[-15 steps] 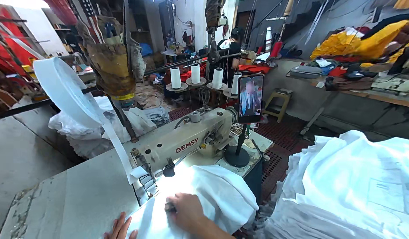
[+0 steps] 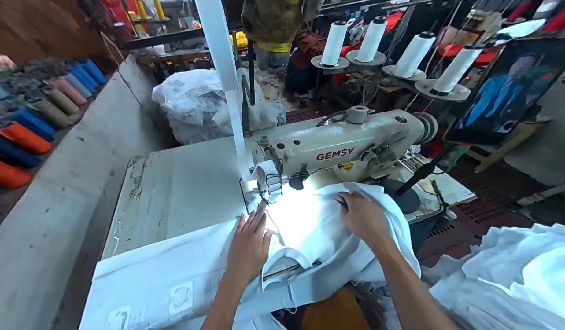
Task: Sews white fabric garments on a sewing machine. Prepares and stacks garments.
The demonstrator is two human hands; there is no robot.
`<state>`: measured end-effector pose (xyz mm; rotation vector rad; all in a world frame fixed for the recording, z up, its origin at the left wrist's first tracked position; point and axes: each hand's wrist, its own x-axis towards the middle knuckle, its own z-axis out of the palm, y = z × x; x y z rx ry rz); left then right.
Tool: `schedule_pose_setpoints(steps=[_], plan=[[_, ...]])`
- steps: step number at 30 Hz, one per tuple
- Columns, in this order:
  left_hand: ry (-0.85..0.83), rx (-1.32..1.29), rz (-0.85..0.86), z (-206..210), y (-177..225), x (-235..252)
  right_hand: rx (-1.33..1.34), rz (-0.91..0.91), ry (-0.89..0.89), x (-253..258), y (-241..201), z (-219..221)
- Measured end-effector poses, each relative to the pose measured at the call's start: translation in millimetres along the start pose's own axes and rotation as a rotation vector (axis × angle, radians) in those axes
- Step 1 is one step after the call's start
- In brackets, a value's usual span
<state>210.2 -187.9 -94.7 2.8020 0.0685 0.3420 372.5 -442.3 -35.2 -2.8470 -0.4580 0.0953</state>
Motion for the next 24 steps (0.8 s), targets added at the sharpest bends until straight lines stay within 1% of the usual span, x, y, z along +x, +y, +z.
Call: schedule_pose_setpoints(steps=[3, 5, 7, 8, 12, 14, 15, 18, 20, 22, 24], plan=[[-0.023, -0.009, -0.001, -1, -7, 5, 0.121, -0.231, -0.002, -26, -60, 8], [-0.022, -0.009, 0.025, -2, -11, 9, 0.235, -0.362, -0.111, -38, -97, 26], [0.013, -0.015, 0.081, -4, -16, 12, 0.213, -0.395, -0.204, -39, -120, 43], [0.005, -0.010, 0.103, -6, -18, 14, 0.157, -0.388, -0.196, -38, -126, 50], [-0.025, 0.000, 0.151, -9, -28, 26, -0.024, -0.368, -0.097, -33, -138, 61], [-0.021, 0.002, 0.144, -9, -32, 33, -0.061, -0.361, -0.133, -26, -143, 58], [-0.017, 0.008, 0.138, -8, -33, 35, -0.069, -0.357, -0.158, -22, -144, 57], [-0.014, 0.035, 0.119, -6, -31, 37, -0.073, -0.369, -0.147, -18, -140, 57], [-0.022, 0.043, 0.109, -7, -31, 39, -0.066, -0.366, -0.171, -17, -139, 55], [-0.024, 0.026, 0.111, -7, -35, 44, -0.042, -0.382, -0.160, -18, -136, 57], [-0.061, -0.013, 0.095, -10, -41, 54, -0.005, -0.398, -0.146, -23, -131, 58]])
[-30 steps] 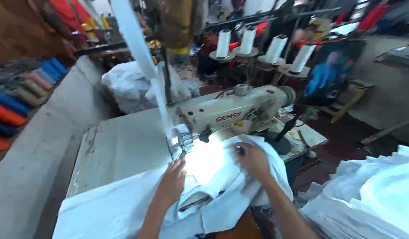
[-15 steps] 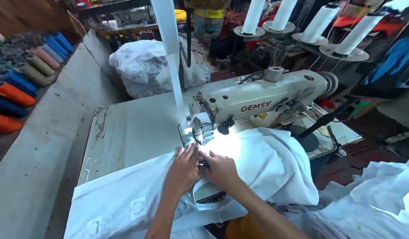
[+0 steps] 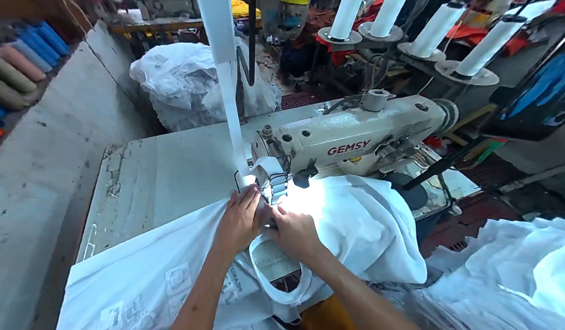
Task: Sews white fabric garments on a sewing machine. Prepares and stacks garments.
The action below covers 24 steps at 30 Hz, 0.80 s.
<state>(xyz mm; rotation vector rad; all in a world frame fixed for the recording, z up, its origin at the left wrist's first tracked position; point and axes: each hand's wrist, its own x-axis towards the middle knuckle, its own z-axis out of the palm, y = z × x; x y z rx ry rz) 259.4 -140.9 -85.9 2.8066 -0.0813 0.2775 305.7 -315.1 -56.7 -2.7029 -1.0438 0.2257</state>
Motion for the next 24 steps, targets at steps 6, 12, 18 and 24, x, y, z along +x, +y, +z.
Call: schedule_pose_setpoints(steps=[6, 12, 18, 24], plan=[[-0.022, -0.034, -0.070, -8, -21, 28, 0.058, -0.040, 0.071, -7, 5, 2], [0.611, -0.626, -0.396, -8, 55, -5, 0.084, -0.056, 0.124, 9, 17, 7], [0.451, -0.263, -0.328, 16, 57, -41, 0.132, -0.220, 0.197, 11, 54, 11], [0.256, 0.028, -0.303, 18, 62, -36, -0.001, -0.252, 0.191, 7, 48, 9]])
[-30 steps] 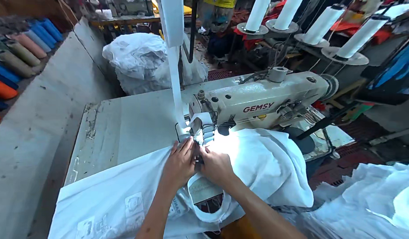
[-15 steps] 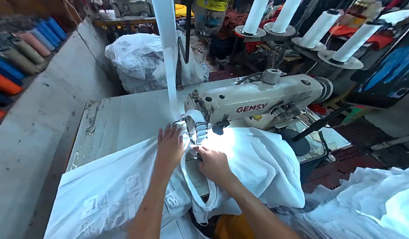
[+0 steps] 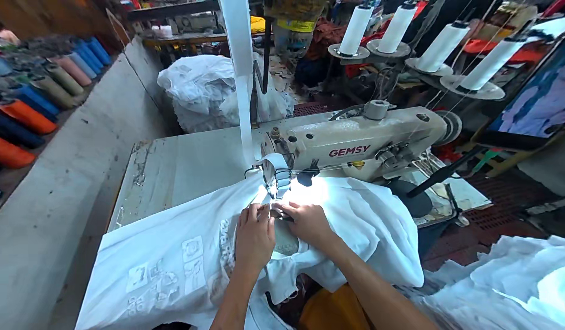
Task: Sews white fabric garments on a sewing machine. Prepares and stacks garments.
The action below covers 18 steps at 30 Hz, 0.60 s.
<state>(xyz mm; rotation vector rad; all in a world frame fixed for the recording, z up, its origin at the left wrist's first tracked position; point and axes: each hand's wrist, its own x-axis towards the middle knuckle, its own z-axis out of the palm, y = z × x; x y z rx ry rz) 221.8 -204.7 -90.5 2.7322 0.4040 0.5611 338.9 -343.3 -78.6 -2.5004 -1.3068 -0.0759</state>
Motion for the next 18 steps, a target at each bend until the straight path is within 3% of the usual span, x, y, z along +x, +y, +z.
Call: schedule_pose_setpoints(steps=[5, 8, 11, 13, 18], plan=[[-0.007, 0.076, -0.008, 3, 3, 12, -0.045, 0.027, -0.018, 8, -7, 1], [0.029, 0.096, -0.009, 5, 4, 27, 0.079, 0.155, -0.187, 21, -17, -11], [-0.065, 0.078, -0.050, -2, 1, 49, 0.171, 0.282, -0.316, 28, -32, -26], [-0.101, 0.051, -0.056, -4, -7, 57, 0.152, 0.302, -0.271, 24, -40, -24], [0.036, 0.071, 0.173, 1, -12, 31, 0.169, 0.239, -0.148, 3, -36, -21]])
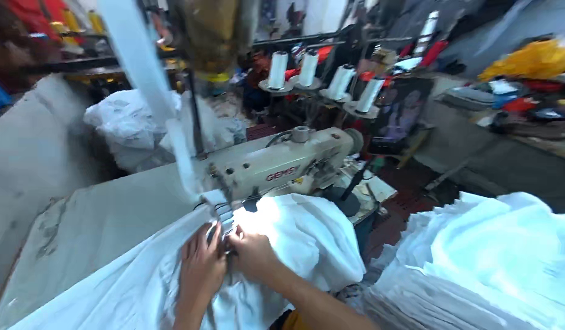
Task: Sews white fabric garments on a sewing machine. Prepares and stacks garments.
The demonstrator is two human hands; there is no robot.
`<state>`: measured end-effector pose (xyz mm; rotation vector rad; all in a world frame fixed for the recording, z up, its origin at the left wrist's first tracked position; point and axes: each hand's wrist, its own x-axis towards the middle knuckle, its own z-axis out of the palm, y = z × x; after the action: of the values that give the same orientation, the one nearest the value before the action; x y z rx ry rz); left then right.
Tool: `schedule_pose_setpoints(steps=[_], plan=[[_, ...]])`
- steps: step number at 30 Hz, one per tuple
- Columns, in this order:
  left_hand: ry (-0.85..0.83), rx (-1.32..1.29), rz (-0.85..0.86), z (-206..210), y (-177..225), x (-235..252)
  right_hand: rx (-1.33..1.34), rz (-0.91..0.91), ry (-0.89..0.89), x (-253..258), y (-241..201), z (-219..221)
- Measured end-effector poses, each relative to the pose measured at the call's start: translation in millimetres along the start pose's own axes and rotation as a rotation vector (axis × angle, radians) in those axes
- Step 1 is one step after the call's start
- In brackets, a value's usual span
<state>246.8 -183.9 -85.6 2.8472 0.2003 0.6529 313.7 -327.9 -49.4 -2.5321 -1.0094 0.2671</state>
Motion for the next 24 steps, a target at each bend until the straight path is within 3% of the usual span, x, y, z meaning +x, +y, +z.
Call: schedule_pose_setpoints(steps=[6, 12, 15, 19, 24], plan=[[-0.094, -0.016, 0.007, -8, 11, -27, -0.068, -0.175, 0.109, 5, 17, 7], [0.025, 0.032, 0.036, 2, 11, -26, -0.060, -0.368, 0.112, 33, 48, 2], [0.051, 0.032, 0.019, 1, 16, -23, -0.033, -0.265, 0.043, 17, 37, -15], [0.005, 0.031, -0.010, -1, 16, -21, 0.072, -0.112, -0.016, -47, 15, -10], [-0.007, 0.046, -0.027, -1, 21, -21, -0.051, 0.162, -0.087, -29, 35, -26]])
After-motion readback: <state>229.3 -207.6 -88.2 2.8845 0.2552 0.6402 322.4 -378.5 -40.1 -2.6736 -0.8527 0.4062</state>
